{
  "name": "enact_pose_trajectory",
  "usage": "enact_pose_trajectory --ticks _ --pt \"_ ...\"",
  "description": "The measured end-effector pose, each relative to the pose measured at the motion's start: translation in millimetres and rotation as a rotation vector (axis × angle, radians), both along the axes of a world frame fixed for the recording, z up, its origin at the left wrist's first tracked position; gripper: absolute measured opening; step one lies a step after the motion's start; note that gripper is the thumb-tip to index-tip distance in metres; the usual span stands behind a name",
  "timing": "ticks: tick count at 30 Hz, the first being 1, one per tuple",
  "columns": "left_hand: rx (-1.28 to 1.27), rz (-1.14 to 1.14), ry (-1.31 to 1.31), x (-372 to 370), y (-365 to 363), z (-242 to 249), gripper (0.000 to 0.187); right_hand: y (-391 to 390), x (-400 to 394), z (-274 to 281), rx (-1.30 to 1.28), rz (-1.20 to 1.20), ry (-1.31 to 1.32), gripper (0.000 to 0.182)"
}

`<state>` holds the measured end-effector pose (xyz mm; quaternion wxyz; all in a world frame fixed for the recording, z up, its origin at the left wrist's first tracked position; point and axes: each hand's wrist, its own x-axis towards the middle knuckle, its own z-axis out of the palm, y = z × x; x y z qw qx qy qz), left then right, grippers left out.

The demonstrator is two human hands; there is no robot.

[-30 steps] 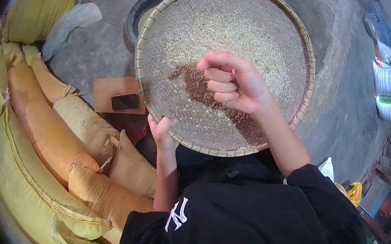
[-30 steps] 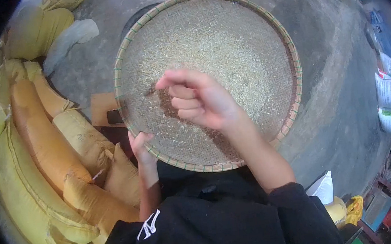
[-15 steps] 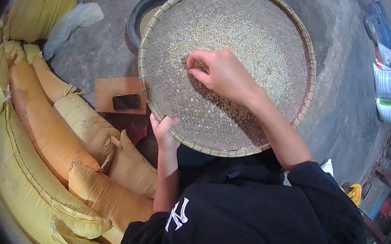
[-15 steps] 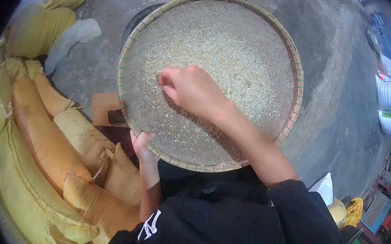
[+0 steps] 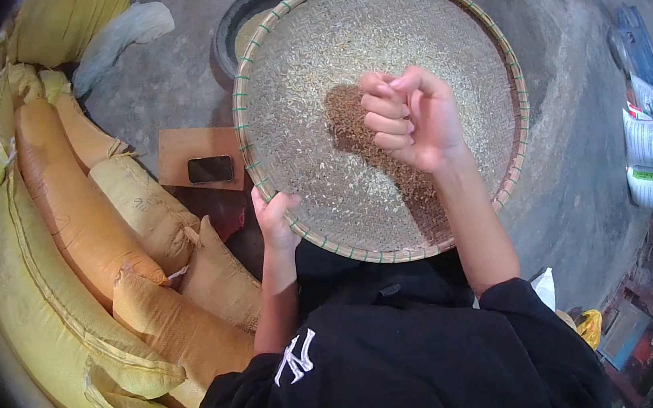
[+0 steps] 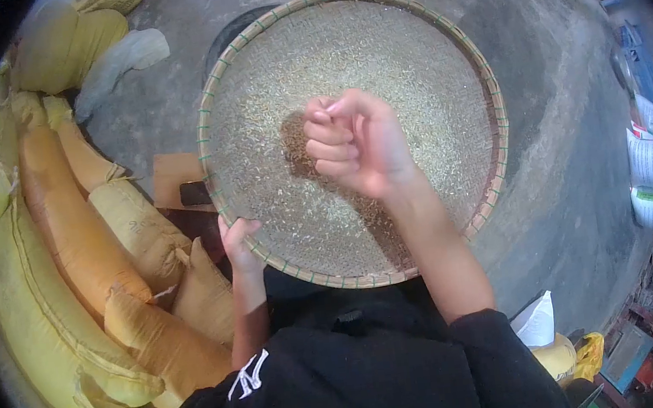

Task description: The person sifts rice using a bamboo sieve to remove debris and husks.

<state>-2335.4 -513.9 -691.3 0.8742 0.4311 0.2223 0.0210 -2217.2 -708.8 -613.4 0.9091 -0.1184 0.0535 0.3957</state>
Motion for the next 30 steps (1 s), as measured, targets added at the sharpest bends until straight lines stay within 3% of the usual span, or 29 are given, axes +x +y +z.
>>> enact_pose_trajectory --ticks 2,4,5,7,8,10,24,30 --pt "-0.015 -0.05 -0.04 0.8 1.3 1.3 0.046 -0.1 -3.9 -1.1 0.02 -0.018 0.046 0.012" --pt "-0.016 -0.049 -0.036 0.9 1.0 -0.5 0.046 3.7 -5.7 -1.1 -0.23 -0.058 -0.089 0.016" --pt "-0.014 -0.042 -0.032 1.1 1.2 -1.9 0.046 6.0 -5.3 0.9 -0.228 -0.054 -0.09 0.016" --pt "-0.014 -0.026 -0.018 -0.6 2.6 -8.9 0.046 11.6 -5.2 6.9 -0.885 -0.024 -0.317 0.02" --pt "-0.017 -0.014 -0.005 -1.2 2.9 -10.9 0.046 16.4 -6.4 0.4 -0.884 -0.023 -0.318 0.02" --pt "-0.011 -0.034 -0.011 0.6 2.4 -4.1 0.046 24.1 -9.6 -18.1 -1.295 -0.17 -0.743 0.017" --pt "-0.034 -0.035 0.004 -0.2 0.8 0.5 0.047 36.7 -24.5 -7.4 -1.557 -0.177 -0.83 0.016" --pt "-0.032 -0.001 -0.009 -1.0 -0.9 -0.3 0.048 52.1 -31.1 0.8 -1.802 -0.202 -0.986 0.014"
